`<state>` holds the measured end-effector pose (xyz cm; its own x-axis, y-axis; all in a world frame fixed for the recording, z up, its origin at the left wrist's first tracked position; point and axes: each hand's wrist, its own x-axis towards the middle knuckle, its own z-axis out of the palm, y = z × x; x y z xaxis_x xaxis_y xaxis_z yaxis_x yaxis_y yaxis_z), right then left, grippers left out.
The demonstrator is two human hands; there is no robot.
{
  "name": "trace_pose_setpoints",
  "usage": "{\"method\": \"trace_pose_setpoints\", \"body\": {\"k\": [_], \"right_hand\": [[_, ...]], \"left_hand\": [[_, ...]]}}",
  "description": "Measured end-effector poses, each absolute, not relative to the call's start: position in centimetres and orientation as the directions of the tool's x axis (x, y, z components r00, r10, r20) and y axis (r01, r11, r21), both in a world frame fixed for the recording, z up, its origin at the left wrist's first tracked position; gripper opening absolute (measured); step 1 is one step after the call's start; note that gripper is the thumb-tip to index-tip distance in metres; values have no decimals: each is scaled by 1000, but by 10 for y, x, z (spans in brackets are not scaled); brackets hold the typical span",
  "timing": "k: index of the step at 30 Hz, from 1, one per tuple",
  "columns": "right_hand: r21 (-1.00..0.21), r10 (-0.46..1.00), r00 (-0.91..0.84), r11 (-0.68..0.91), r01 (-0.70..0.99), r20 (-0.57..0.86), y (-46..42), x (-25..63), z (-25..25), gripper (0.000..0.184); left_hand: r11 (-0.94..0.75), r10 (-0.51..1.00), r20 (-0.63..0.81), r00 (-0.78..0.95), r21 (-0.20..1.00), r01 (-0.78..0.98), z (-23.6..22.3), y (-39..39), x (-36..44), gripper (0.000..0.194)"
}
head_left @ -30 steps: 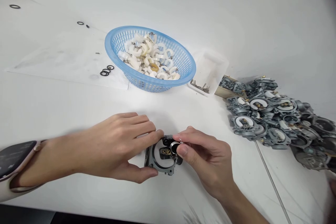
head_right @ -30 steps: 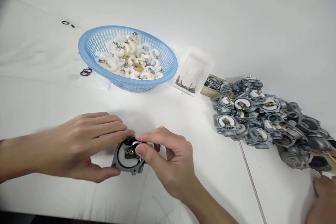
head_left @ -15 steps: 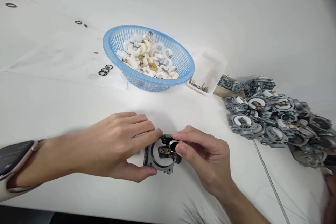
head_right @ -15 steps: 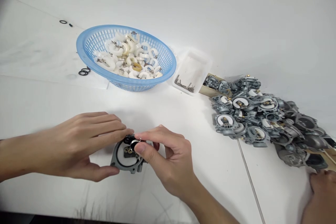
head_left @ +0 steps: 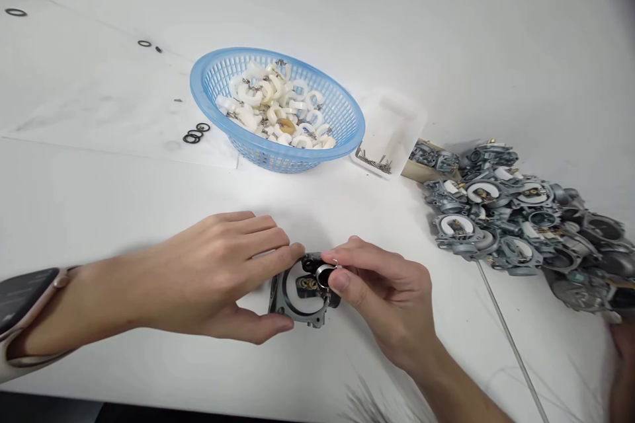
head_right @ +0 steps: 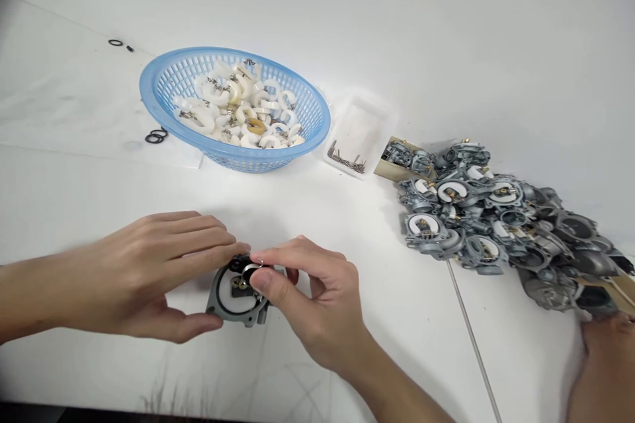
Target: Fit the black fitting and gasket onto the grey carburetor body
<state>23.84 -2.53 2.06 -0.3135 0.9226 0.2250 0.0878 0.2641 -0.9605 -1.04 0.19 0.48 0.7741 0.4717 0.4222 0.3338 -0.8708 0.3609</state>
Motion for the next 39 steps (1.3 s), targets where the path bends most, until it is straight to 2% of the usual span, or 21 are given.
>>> {"method": "trace_pose_setpoints", "body": {"k": [22, 39], "right_hand": [[-960, 921, -326, 259, 110, 211, -26, 240, 20, 29], [-976, 935, -311, 203, 75, 170, -25, 238, 22, 22]], "left_hand": [[-876, 464, 427, 776, 348, 333, 5, 2, -11, 37], [-879, 463, 434, 773, 341, 334, 6, 2, -10, 38]]}}
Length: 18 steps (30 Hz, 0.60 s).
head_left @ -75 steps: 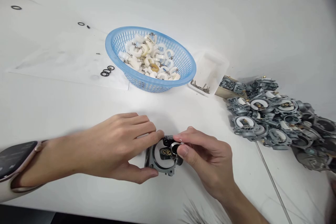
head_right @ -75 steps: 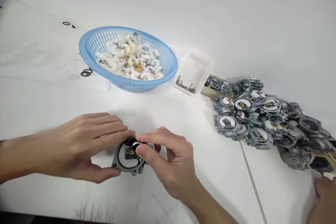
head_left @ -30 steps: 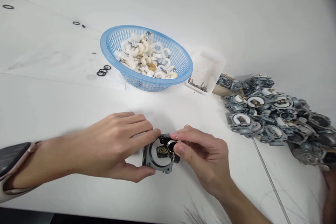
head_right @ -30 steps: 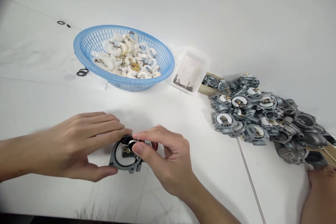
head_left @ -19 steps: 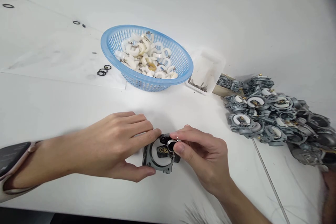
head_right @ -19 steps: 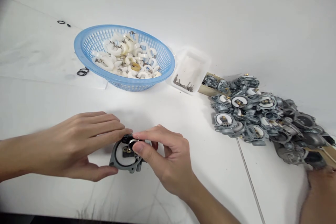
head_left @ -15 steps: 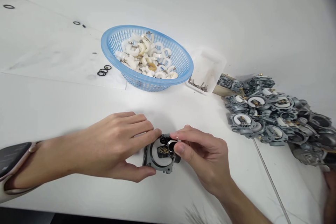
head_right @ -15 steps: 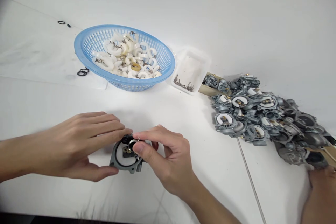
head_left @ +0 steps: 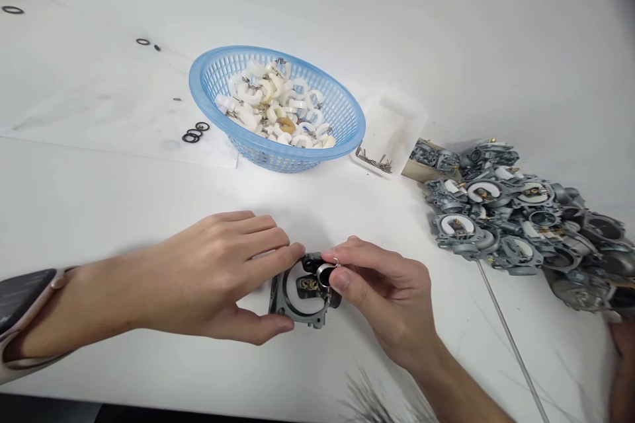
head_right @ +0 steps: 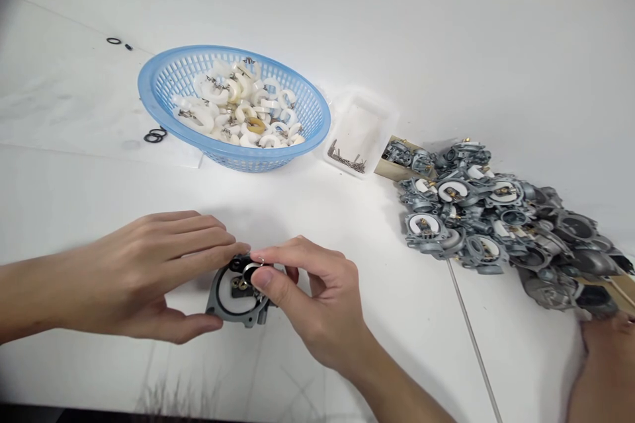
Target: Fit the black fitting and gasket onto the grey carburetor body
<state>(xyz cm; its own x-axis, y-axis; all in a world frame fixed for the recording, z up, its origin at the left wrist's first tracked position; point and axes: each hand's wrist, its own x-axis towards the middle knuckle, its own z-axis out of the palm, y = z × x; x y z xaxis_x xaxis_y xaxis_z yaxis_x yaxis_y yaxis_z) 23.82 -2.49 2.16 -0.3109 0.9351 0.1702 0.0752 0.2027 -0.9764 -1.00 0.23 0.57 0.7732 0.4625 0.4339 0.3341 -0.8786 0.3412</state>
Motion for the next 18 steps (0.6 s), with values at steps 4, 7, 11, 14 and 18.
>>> {"method": "trace_pose_setpoints", "body": {"k": [4, 7, 11, 14, 18], "right_hand": [[-981, 939, -309, 180, 73, 150, -24, 238, 22, 20], [-981, 940, -307, 182, 73, 151, -25, 239, 22, 21], [-981, 938, -309, 184, 67, 155, -25, 239, 21, 21], [-981, 937, -312, 182, 65, 153, -25, 239, 21, 22], [-984, 936, -322, 168, 57, 141, -25, 238, 21, 22]], "left_hand": [[-880, 460, 436, 774, 341, 331, 6, 3, -9, 38], [-877, 464, 429, 775, 346, 334, 6, 3, -10, 38], [-874, 468, 428, 773, 353, 334, 5, 2, -11, 38], [-872, 471, 429, 771, 361, 331, 4, 2, -11, 38], [-874, 466, 432, 772, 360, 326, 3, 2, -11, 37]]}}
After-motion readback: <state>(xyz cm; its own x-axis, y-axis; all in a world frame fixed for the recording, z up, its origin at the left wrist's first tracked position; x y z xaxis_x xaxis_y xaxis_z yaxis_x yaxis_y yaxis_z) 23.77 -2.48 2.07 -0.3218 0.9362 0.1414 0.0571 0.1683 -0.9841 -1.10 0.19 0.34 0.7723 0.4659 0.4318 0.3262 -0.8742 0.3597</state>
